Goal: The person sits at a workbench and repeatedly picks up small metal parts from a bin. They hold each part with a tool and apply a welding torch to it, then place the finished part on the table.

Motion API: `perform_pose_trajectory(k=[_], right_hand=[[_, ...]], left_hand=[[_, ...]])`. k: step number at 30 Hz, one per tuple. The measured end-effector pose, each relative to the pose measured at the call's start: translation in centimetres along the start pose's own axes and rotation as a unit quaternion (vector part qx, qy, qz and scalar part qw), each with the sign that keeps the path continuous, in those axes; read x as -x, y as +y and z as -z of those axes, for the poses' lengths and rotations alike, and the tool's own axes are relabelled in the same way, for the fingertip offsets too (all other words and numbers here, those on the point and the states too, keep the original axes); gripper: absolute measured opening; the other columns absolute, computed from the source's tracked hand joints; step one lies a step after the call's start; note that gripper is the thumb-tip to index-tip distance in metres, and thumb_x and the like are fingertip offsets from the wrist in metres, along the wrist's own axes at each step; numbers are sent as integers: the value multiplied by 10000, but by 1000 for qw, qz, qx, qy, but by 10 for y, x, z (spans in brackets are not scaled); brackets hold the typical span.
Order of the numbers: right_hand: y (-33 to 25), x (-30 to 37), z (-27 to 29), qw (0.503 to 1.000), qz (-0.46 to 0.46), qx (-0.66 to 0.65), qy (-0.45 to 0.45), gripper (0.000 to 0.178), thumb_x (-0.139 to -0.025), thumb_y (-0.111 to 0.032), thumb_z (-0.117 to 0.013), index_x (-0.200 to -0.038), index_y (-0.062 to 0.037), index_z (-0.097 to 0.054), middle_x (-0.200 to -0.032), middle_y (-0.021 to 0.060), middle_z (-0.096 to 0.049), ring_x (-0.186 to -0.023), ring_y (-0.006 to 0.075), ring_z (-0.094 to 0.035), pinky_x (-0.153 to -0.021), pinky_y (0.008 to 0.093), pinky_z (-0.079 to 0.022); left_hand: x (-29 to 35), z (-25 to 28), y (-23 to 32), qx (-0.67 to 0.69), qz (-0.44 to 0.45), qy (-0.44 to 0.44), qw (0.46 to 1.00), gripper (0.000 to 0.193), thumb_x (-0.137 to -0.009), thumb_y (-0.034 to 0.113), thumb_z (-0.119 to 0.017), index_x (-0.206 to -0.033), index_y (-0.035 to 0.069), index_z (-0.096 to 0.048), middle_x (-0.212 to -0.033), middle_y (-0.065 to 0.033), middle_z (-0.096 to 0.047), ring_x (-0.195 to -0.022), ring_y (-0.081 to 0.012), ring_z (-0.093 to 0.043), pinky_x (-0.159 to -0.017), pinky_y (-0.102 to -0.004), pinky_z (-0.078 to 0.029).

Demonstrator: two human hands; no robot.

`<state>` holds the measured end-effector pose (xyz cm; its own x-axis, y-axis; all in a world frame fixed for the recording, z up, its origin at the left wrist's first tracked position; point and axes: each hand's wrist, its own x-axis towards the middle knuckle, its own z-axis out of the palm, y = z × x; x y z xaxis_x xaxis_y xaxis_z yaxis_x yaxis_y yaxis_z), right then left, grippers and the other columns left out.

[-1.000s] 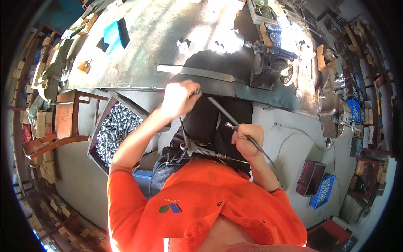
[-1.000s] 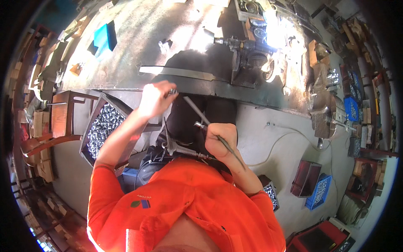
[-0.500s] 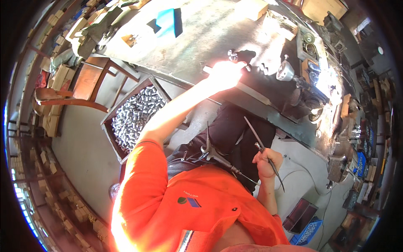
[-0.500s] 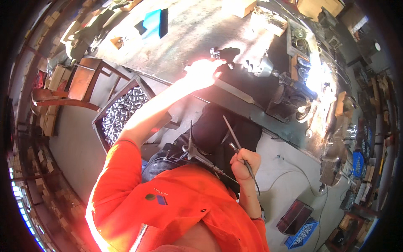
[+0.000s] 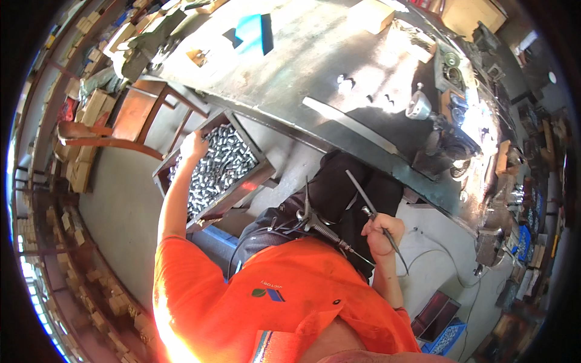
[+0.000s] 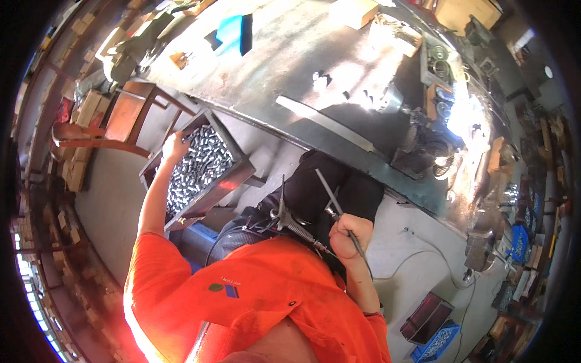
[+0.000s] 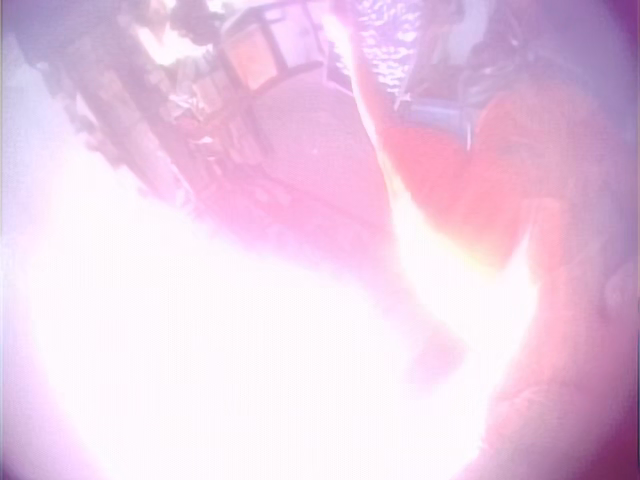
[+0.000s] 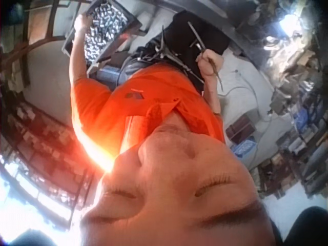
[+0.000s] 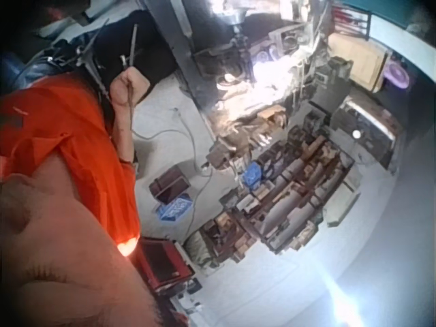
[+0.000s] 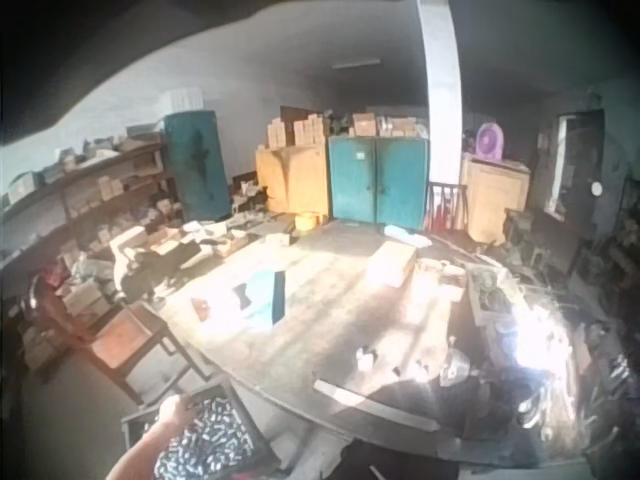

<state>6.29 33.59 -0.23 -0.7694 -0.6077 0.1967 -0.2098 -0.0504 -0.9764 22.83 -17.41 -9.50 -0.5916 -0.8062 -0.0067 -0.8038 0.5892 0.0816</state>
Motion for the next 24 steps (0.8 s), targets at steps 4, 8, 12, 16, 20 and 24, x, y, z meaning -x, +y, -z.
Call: perform_pose_trajectory(k=[4,8,12,16,20,24], right_hand=[[6,3,7,991,52,121,-2,158,-576,66,-494,-494,-58,-441,-475,30,-503,-445,90,-494,-406,235,-329],[-12,-5,8,996,35,76,-20,155,-565,29,-491,-516,-56,-370,-480,41,-292,-437,99,-272,-403,270,-226],[-17,-4,7,999,8,50,-16,183,-581,-12,-486,-551,-53,-310,-505,38,-256,-452,112,-232,-406,280,-212],[-12,-2,8,998,13,52,-24,164,-580,29,-473,-579,-51,-330,-549,62,-234,-521,105,-207,-416,272,-211],[-20,-8,0,996,41,56,-51,169,-577,16,-488,-584,-50,-333,-540,73,-251,-503,150,-208,-411,282,-230],[-25,-8,-3,996,50,65,-43,205,-594,-41,-535,-551,-52,-335,-493,54,-317,-426,127,-299,-400,297,-249]], left_hand=[[0,0,26,-98,11,-72,993,463,-738,293,-639,-1166,139,-554,-1068,-164,-619,-980,-332,-600,-811,-449,-486],[5,1,11,-77,23,-49,996,457,-710,247,-650,-1139,112,-570,-1021,-162,-631,-943,-350,-607,-813,-450,-488],[-7,-29,-23,-32,-54,67,996,280,-708,177,-615,-964,69,-577,-878,-161,-649,-820,-346,-629,-729,-443,-503],[8,31,57,304,-64,-40,950,96,-786,28,-518,-849,-43,-538,-698,-154,-625,-539,-195,-623,-459,-297,-493],[40,76,117,502,-144,-113,846,151,-833,30,-490,-903,-91,-547,-689,-131,-630,-520,-162,-604,-477,-270,-490],[84,93,200,658,-64,-158,733,295,-847,37,-521,-1091,-116,-455,-728,-152,-603,-593,-226,-637,-538,-324,-541]])
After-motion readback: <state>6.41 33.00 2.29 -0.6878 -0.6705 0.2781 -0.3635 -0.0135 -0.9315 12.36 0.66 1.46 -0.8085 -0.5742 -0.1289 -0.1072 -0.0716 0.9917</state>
